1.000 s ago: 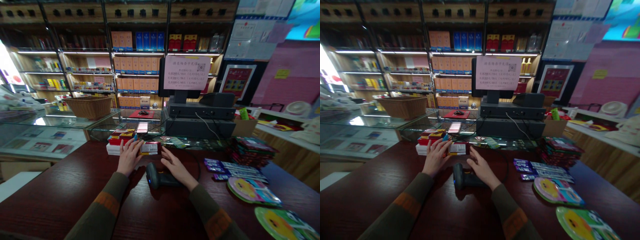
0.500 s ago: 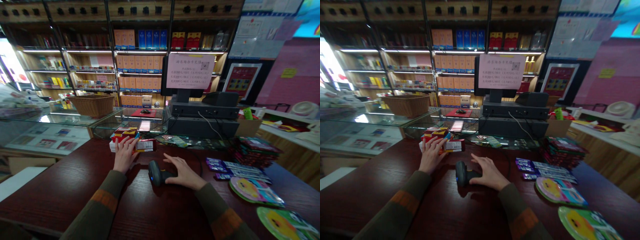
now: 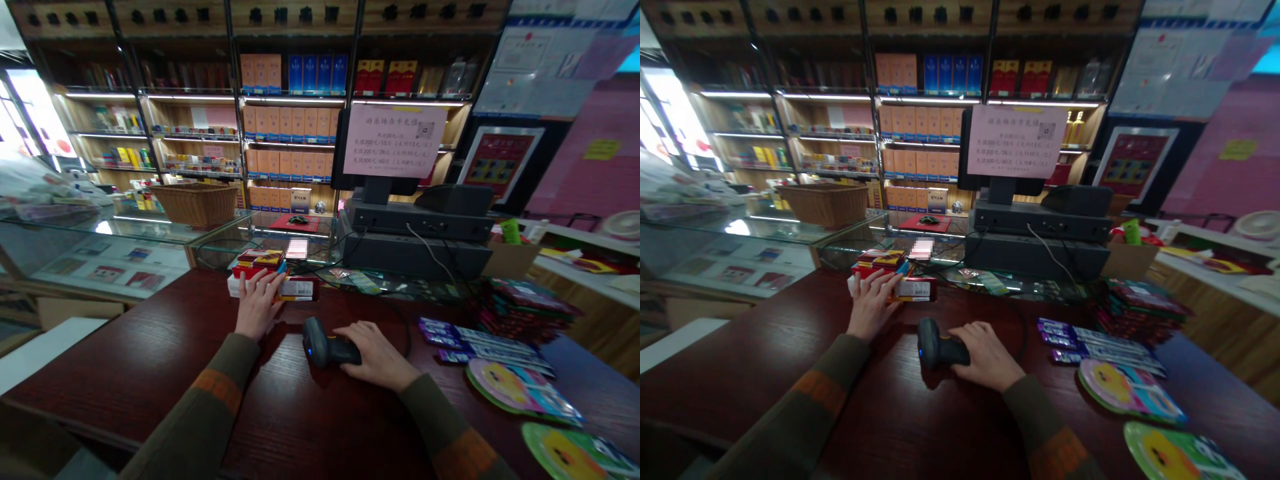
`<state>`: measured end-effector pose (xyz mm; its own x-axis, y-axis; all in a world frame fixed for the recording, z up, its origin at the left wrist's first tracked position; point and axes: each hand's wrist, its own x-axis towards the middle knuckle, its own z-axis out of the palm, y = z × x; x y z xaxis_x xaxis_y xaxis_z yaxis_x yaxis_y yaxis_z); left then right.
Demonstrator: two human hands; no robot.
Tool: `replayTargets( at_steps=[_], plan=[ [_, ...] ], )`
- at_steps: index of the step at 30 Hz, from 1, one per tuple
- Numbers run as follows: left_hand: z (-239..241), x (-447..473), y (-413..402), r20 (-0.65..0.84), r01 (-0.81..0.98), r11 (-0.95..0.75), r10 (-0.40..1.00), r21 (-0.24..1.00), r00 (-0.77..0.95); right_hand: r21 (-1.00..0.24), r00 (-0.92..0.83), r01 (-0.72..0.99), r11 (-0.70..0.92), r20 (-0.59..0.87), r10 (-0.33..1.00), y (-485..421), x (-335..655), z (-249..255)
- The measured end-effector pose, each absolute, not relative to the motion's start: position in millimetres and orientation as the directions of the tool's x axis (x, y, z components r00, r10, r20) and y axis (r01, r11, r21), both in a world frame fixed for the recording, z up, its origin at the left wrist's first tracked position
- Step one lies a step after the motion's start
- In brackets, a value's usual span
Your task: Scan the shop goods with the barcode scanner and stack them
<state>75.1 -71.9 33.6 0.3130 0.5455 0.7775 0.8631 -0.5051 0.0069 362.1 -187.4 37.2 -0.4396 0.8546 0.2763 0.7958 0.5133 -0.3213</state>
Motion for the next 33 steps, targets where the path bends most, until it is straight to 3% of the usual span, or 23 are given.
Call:
replayTargets(
  at_steps=[9,33],
  plan=[
    [26.1,77.9,-69.1,0.782,0.874,-0.486,0.546,0.005,0.299,-0.312,-0.408,0.780,0.542,0.403,0.819,-188.3,366.5,48.3],
    [24.2,77.9,-67.7,0.790,0.886,-0.463,0.543,-0.002,0.286,-0.281,-0.437,0.786,0.550,0.376,0.817,-189.2,368.7,47.5]
  ],
)
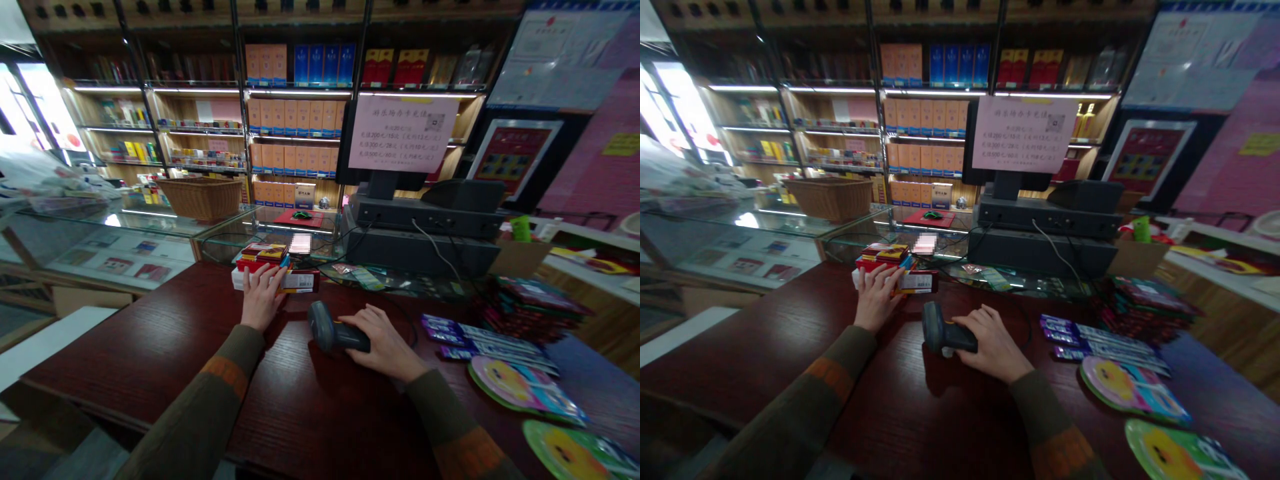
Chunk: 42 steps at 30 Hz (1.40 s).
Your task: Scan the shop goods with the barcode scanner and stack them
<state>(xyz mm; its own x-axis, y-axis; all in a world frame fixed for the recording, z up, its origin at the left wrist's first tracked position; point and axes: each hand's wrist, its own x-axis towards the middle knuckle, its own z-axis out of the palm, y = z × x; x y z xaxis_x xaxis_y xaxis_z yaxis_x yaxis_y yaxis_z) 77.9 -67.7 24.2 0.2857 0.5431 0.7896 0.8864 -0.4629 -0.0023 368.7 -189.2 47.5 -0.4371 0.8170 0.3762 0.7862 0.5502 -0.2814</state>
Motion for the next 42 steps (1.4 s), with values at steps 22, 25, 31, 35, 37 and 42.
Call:
replayTargets(
  at_steps=[22,25,31,35,37,42],
  plan=[
    [23.3,80.1,-68.0,0.813,0.866,-0.500,0.507,0.008,0.286,-0.520,-0.345,0.729,0.446,0.285,0.895,-182.6,365.8,38.4],
    [24.8,83.9,-69.2,0.809,0.858,-0.513,0.508,0.008,0.296,-0.642,-0.151,0.668,0.376,0.378,0.913,-170.8,357.8,36.2],
    [26.0,93.4,-72.5,0.798,0.834,-0.551,0.505,0.006,0.328,-0.855,0.085,0.430,0.292,0.360,0.929,-132.3,340.4,20.3],
    [24.1,97.5,-73.9,0.794,0.822,-0.570,0.498,-0.002,0.348,-0.884,0.131,0.378,0.275,0.345,0.929,-119.5,333.4,13.7],
    [23.4,99.5,-74.2,0.794,0.817,-0.576,0.494,-0.006,0.355,-0.894,0.138,0.359,0.268,0.335,0.932,-117.6,330.9,12.3],
    [24.5,104.0,-76.2,0.784,0.805,-0.593,0.494,-0.012,0.376,-0.905,0.130,0.327,0.273,0.329,0.935,-117.5,327.5,10.5]
  ],
)
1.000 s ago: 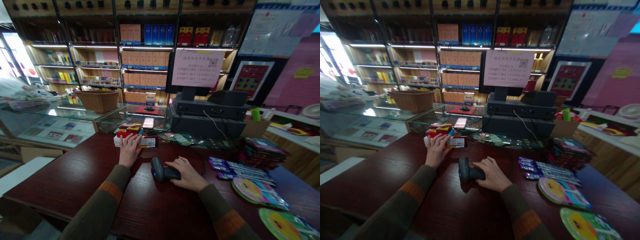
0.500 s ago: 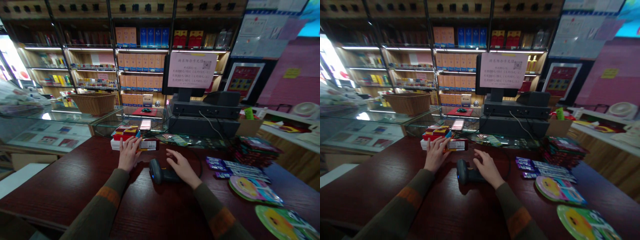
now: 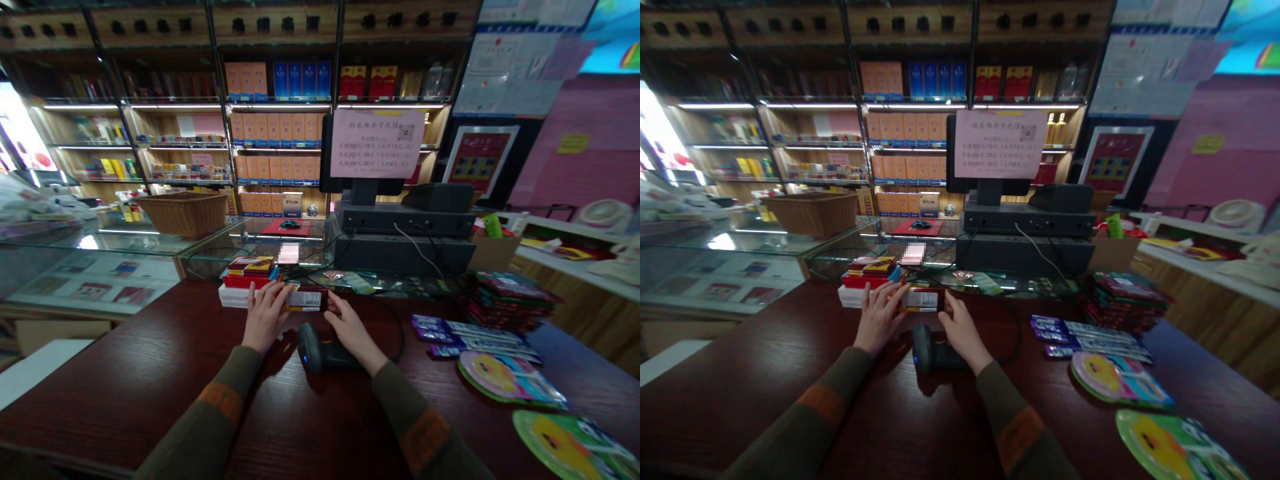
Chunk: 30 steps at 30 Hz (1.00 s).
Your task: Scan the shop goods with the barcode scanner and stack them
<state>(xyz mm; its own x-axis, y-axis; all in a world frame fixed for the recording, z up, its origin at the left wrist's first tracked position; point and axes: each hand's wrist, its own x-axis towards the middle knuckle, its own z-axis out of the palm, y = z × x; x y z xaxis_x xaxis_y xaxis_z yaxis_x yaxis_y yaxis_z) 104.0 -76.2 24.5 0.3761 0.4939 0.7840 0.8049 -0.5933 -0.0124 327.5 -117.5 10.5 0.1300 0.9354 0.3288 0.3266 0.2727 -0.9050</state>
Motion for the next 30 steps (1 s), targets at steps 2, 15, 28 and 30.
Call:
replayTargets(
  at_steps=[2,15,28,30],
  plan=[
    [25.4,104.9,-77.2,0.783,0.812,-0.584,0.498,-0.014,0.372,-0.903,0.133,0.329,0.275,0.332,0.934,-118.0,326.9,10.4],
    [24.3,105.7,-77.3,0.743,0.855,-0.516,0.592,0.051,0.313,-0.858,0.116,0.436,0.272,0.354,0.928,-120.4,322.9,15.8],
    [38.7,104.4,-73.1,0.772,0.803,-0.531,0.618,0.272,0.148,-0.886,0.120,0.339,0.317,0.374,0.919,-111.1,311.2,36.9],
    [45.1,101.5,-72.1,0.770,0.787,-0.533,0.627,0.311,0.120,-0.879,0.113,0.343,0.330,0.387,0.915,-107.8,307.9,41.4]
  ],
)
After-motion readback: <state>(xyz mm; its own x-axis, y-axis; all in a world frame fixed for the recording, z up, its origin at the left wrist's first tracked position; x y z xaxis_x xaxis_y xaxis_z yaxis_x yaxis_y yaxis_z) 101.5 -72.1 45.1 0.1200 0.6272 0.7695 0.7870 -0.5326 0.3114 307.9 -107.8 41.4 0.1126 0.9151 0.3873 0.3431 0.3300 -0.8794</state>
